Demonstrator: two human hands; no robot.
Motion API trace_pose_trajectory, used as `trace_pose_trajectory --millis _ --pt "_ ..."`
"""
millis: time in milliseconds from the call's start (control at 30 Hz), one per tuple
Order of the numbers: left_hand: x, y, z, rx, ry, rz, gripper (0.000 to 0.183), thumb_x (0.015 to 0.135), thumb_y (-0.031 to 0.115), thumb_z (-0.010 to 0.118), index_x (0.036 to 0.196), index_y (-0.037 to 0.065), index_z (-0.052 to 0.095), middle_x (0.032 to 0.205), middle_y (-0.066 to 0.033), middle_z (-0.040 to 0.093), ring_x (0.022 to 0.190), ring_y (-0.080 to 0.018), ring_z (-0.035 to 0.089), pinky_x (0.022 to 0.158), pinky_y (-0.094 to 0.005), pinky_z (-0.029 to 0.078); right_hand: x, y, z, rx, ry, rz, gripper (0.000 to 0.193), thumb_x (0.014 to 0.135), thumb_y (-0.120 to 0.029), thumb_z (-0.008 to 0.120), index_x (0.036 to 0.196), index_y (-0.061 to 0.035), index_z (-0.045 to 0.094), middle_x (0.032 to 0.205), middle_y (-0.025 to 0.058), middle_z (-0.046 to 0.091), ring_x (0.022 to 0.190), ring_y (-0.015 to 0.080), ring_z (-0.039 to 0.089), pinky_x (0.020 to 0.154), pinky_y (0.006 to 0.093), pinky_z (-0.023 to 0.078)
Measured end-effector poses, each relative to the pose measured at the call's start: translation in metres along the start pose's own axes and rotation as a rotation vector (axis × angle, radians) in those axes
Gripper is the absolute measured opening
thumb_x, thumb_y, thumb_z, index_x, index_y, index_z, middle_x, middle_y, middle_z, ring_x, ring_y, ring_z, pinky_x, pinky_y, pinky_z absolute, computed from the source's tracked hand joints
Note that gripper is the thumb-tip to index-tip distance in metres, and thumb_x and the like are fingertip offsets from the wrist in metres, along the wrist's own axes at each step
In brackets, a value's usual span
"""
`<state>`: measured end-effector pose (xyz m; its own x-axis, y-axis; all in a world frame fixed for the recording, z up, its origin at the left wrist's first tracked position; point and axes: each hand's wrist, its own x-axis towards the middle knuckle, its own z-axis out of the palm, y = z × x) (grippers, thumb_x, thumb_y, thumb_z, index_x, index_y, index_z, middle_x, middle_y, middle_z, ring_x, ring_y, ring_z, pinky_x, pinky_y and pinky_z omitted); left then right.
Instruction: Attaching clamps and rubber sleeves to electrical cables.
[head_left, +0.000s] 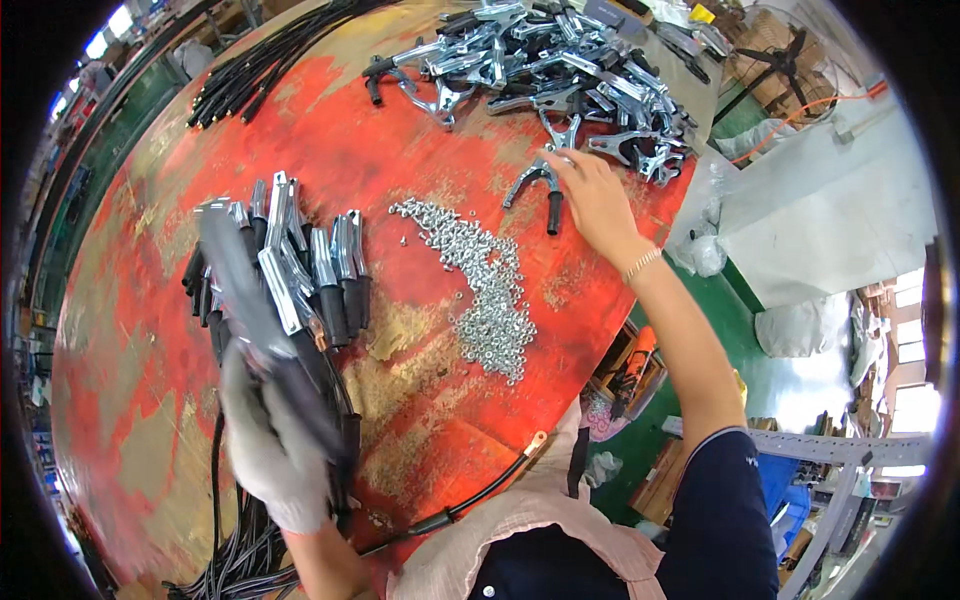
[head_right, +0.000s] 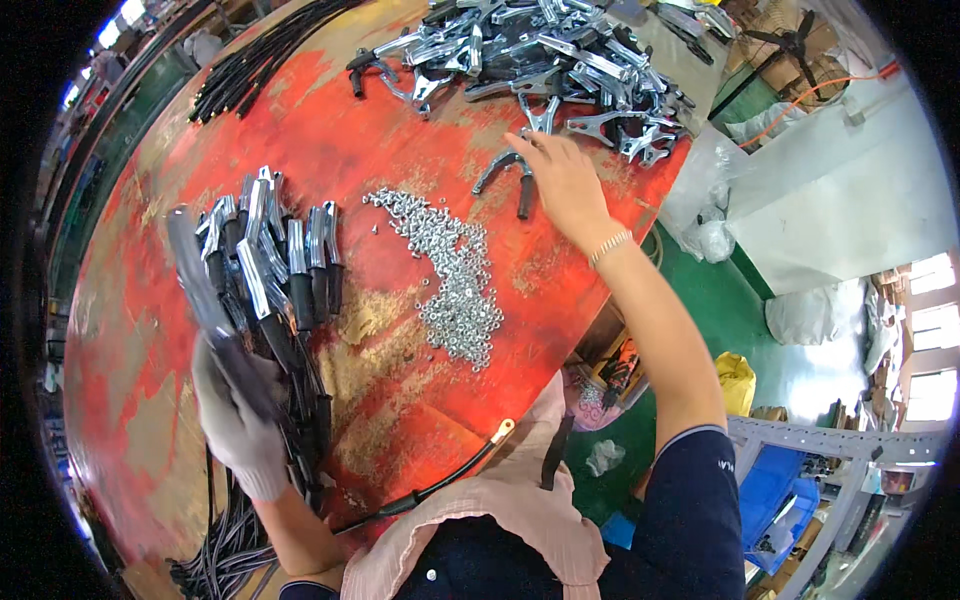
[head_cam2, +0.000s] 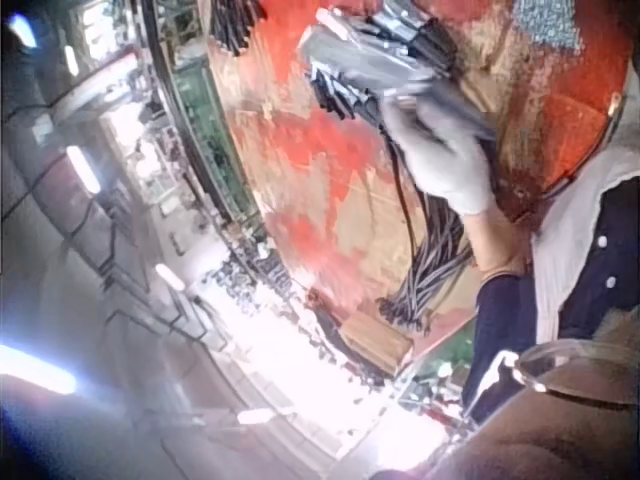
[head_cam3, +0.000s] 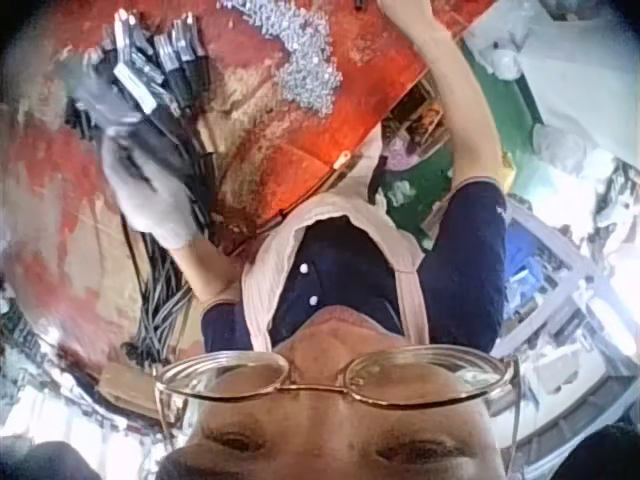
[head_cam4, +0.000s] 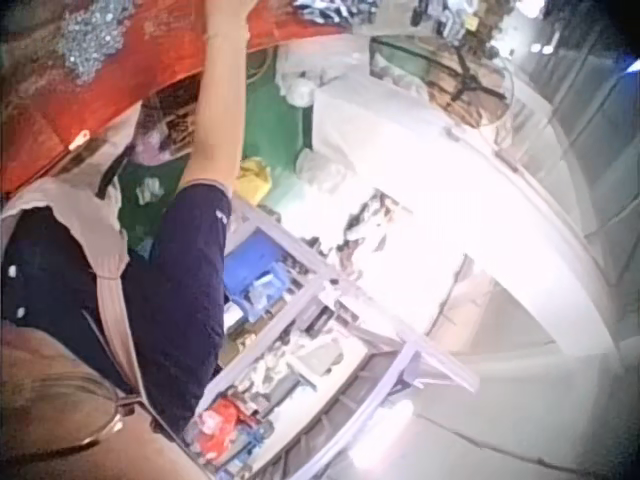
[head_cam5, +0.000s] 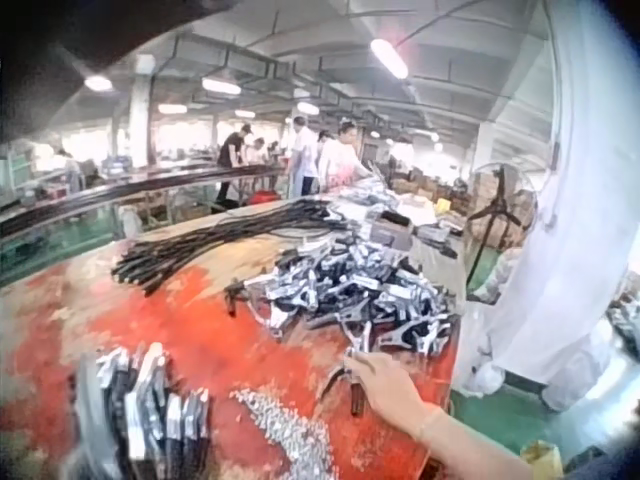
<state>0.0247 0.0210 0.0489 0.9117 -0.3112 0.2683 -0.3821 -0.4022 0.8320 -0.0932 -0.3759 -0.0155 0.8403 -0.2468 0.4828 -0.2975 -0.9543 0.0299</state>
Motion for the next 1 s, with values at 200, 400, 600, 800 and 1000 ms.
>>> trace_pose_trajectory --millis 200,400,600,800,1000 --pt "0.038 -0.024 -0.010 0.784 0.015 0.114 0.041 0.093 0.038 0.053 0.124 0.012 0.056 0.095 -0.0166 0.068 0.084 -0.0331 0.067 0.071 -0.0423 0.050 0.036 0.043 0.046 -0.358 -0.307 -0.279 0.032 0.083 -0.010 0.050 0.112 -0.0197 0.060 0.120 0.0015 0.058 0.119 0.0236 0.051 0.085 0.0373 0.049" --pt "-0.035 -0.004 -0.019 0.597 0.120 0.273 0.037 0.088 0.030 0.064 0.117 0.008 0.061 0.083 -0.0095 0.066 0.067 -0.0198 0.062 0.063 -0.0334 0.049 0.030 0.053 0.028 -0.009 -0.188 -0.191 0.032 0.080 -0.014 0.063 0.110 -0.0044 0.058 0.101 0.0147 0.065 0.092 0.0321 0.062 0.080 0.0393 0.049" --pt "-0.104 0.044 0.058 0.434 -1.003 0.505 0.023 0.074 0.027 0.069 0.086 0.009 0.061 0.080 -0.0091 0.061 0.075 -0.0266 0.062 0.064 -0.0401 0.051 -0.024 0.041 0.005 0.581 0.091 0.258 0.035 0.091 -0.013 0.058 0.125 -0.0078 0.052 0.120 0.0067 0.059 0.107 0.0178 0.059 0.089 0.0298 0.046" --pt "-0.141 0.016 0.079 0.615 -0.952 0.560 0.024 0.076 0.030 0.068 0.089 0.011 0.060 0.080 -0.0089 0.060 0.075 -0.0259 0.062 0.060 -0.0387 0.051 -0.089 -0.033 -0.050 1.342 0.080 0.555 0.044 0.092 -0.017 0.060 0.128 0.0048 0.047 0.116 0.0128 0.061 0.100 0.0184 0.061 0.089 0.0339 0.049" --pt "-0.096 0.010 0.060 0.409 -0.744 0.333 0.018 0.082 0.022 0.066 0.096 0.012 0.061 0.084 -0.0103 0.064 0.075 -0.0282 0.065 0.064 -0.0386 0.052 -0.185 -0.084 -0.059 1.866 0.293 0.619 0.053 0.089 -0.039 0.063 0.122 0.0008 0.050 0.105 0.0105 0.058 0.083 0.0162 0.056 0.070 0.0295 0.047"
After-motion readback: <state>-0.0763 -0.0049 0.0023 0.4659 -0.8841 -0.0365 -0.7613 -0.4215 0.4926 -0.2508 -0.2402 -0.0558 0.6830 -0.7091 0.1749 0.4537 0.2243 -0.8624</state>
